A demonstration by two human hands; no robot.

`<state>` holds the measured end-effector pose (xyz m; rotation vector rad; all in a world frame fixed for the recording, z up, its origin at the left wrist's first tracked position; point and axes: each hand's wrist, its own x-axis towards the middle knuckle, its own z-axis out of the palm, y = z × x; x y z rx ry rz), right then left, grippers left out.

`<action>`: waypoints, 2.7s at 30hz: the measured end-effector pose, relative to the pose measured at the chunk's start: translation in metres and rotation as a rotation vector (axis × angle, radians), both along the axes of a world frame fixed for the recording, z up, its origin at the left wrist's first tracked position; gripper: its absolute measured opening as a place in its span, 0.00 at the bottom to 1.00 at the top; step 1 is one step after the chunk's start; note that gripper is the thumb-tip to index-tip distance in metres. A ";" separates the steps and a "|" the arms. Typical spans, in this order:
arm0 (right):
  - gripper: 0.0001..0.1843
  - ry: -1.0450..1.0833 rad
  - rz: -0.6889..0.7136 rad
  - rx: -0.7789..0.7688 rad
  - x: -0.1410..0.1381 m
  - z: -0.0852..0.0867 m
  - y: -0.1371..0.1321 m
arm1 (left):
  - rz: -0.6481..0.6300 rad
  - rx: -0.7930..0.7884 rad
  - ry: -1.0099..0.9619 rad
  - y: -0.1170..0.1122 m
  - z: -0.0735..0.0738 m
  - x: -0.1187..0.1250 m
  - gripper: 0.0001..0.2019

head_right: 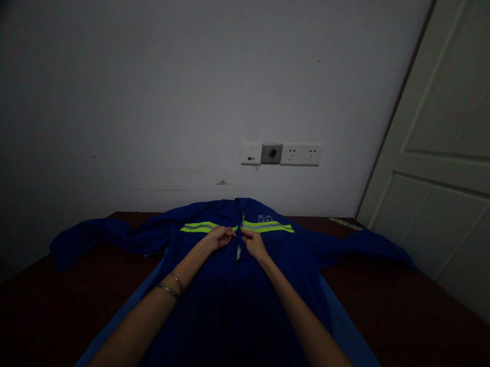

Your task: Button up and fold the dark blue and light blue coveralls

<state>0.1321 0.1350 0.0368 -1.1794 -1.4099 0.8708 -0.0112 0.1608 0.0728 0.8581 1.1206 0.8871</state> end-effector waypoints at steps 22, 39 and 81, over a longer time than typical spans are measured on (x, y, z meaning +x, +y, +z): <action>0.14 0.169 -0.003 -0.171 -0.005 0.009 -0.006 | -0.060 0.100 -0.023 -0.001 -0.002 0.004 0.09; 0.16 -0.069 0.054 0.046 -0.009 0.011 -0.010 | -0.177 0.189 -0.036 0.002 -0.005 -0.003 0.11; 0.08 -0.043 -0.002 0.023 -0.008 0.017 -0.012 | -0.246 0.733 0.326 0.011 -0.028 -0.014 0.18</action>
